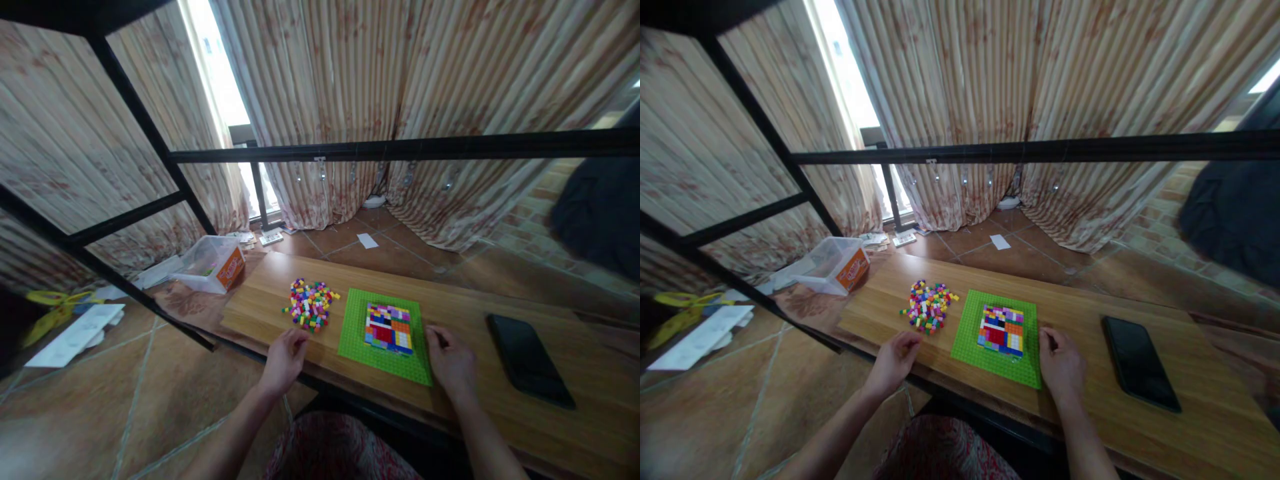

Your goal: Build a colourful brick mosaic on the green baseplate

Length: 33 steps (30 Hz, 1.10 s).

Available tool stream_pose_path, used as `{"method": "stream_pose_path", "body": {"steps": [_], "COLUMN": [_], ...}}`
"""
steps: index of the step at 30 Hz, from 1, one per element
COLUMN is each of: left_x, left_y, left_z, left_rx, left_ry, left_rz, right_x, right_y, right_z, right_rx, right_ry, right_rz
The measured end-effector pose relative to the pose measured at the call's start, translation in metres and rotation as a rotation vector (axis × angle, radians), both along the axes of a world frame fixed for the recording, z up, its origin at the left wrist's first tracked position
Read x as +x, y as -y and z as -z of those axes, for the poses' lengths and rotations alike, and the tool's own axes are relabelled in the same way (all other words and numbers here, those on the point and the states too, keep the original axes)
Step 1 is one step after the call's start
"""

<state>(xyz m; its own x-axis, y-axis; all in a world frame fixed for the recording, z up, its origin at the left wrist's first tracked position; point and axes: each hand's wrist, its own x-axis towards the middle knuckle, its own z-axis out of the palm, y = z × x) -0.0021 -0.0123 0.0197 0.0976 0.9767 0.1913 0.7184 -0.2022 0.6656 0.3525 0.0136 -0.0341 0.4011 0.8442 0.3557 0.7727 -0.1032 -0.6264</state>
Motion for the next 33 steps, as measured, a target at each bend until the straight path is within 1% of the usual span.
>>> {"method": "stream_pose_path", "body": {"steps": [2,4,7,10,12,15,19,22,24,25,28,30,33], "left_x": [-0.010,-0.015,-0.014,-0.010,-0.006,-0.001,0.003,0.007,0.016,0.023,0.053,0.075,0.103], "left_y": [-0.007,-0.020,-0.046,-0.075,-0.090,-0.104,-0.110,-0.109,-0.106,-0.103,-0.091,-0.084,-0.083], "left_z": [0.000,0.000,-0.003,-0.006,-0.008,-0.007,-0.007,-0.013,-0.018,-0.021,-0.027,-0.030,-0.033], "left_rx": [0.018,0.046,0.098,0.095,0.069,0.038,0.023,0.028,0.032,0.031,0.008,-0.001,0.001], "left_ry": [-0.014,-0.025,-0.044,-0.110,-0.180,-0.247,-0.260,-0.258,-0.221,-0.178,-0.018,0.032,0.078], "left_rz": [-0.039,-0.061,-0.088,-0.108,-0.079,-0.037,-0.006,-0.002,0.027,0.060,0.221,0.298,0.350], "right_x": [0.000,0.001,0.002,0.003,0.003,0.002,0.000,-0.001,-0.002,-0.003,-0.004,-0.005,-0.006], "right_y": [-0.001,-0.001,-0.001,-0.001,-0.001,-0.001,-0.001,-0.001,-0.001,-0.001,-0.001,-0.001,-0.001], "right_z": [0.000,0.001,0.003,0.004,0.005,0.004,0.002,0.000,-0.001,-0.001,-0.002,-0.003,-0.005], "right_rx": [-0.008,-0.005,0.018,0.029,0.023,0.011,0.001,0.012,0.037,0.049,0.065,0.067,0.072], "right_ry": [0.020,0.034,0.052,0.063,0.055,0.045,0.028,0.022,0.012,0.005,-0.011,-0.013,-0.019], "right_rz": [0.018,0.022,0.002,-0.006,0.001,0.008,0.001,0.008,0.000,-0.008,-0.025,-0.021,-0.012]}}
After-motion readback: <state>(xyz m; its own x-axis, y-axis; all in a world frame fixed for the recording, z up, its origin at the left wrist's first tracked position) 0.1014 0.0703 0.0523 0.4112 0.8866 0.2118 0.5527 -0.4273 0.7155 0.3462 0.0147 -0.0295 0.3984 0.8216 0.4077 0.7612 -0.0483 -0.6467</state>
